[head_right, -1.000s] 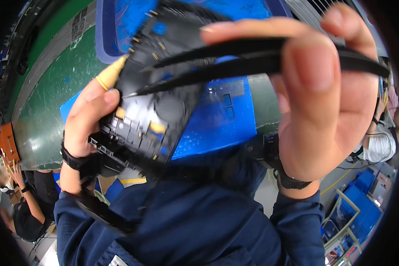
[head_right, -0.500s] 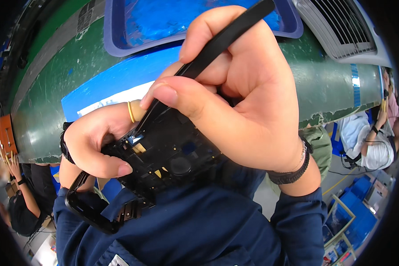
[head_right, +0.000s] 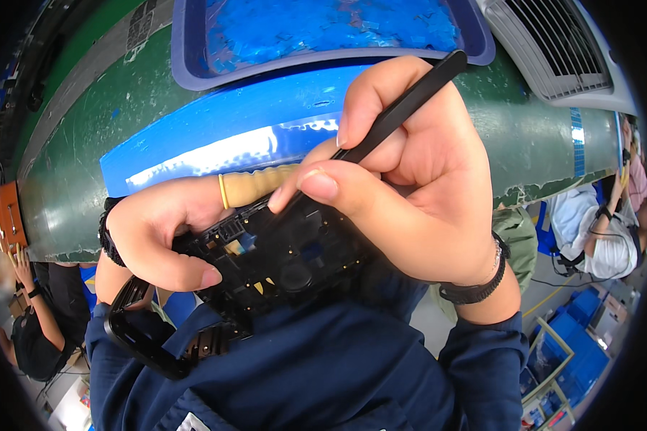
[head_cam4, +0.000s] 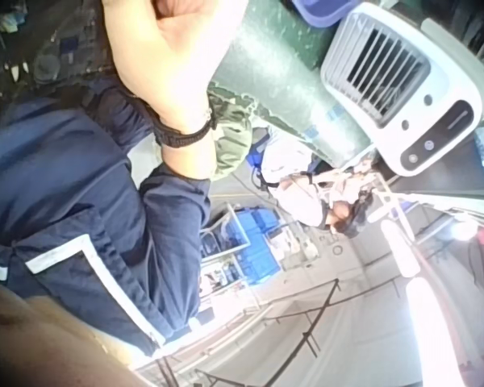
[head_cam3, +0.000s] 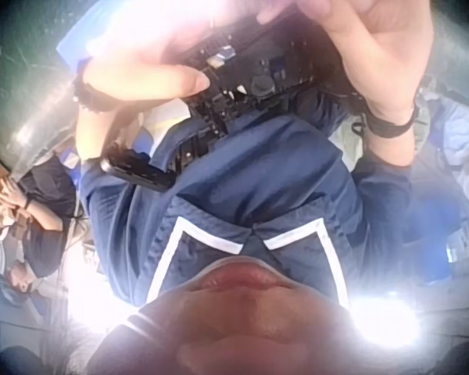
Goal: Picking up small blue thermal pads with tweezers and placing them into a black plastic housing.
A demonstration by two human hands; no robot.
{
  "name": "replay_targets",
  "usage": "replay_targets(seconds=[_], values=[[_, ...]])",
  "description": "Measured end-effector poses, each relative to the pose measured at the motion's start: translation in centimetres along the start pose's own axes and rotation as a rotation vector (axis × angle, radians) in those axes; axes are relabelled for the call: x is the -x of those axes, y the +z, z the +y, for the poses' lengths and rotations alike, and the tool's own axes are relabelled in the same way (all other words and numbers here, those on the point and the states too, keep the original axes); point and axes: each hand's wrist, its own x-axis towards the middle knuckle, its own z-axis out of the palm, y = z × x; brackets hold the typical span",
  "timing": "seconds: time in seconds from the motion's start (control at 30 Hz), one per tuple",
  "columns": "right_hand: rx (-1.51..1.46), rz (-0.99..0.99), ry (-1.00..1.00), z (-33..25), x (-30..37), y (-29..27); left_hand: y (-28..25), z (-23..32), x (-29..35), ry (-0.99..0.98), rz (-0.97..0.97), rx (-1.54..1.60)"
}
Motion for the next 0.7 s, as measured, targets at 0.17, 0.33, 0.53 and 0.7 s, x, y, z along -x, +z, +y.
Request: replay_targets(seconds=[0.17,0.33,0.53,0.7], values=[[0.095,0.002,-0.035,-2.2,-1.6,-2.4,-0.3,1.1,-0.1,-0.024,-0.034,0.013],[0.238,0.114,-0.037,-3.6,-7.6,-7.6,-0.9,3.0,0.4,0.207,-0.3,-0.367],[0.436,0.092,0.035,-0.3,-10.8,-11.8,1.7,4.3,3.4,0.201,-0.08,-0.112],[0.387,0.122,0.034,-0.7,-10.3,-12.6,-3.1,11.5,8.3,0.351,0.545,-0.372]])
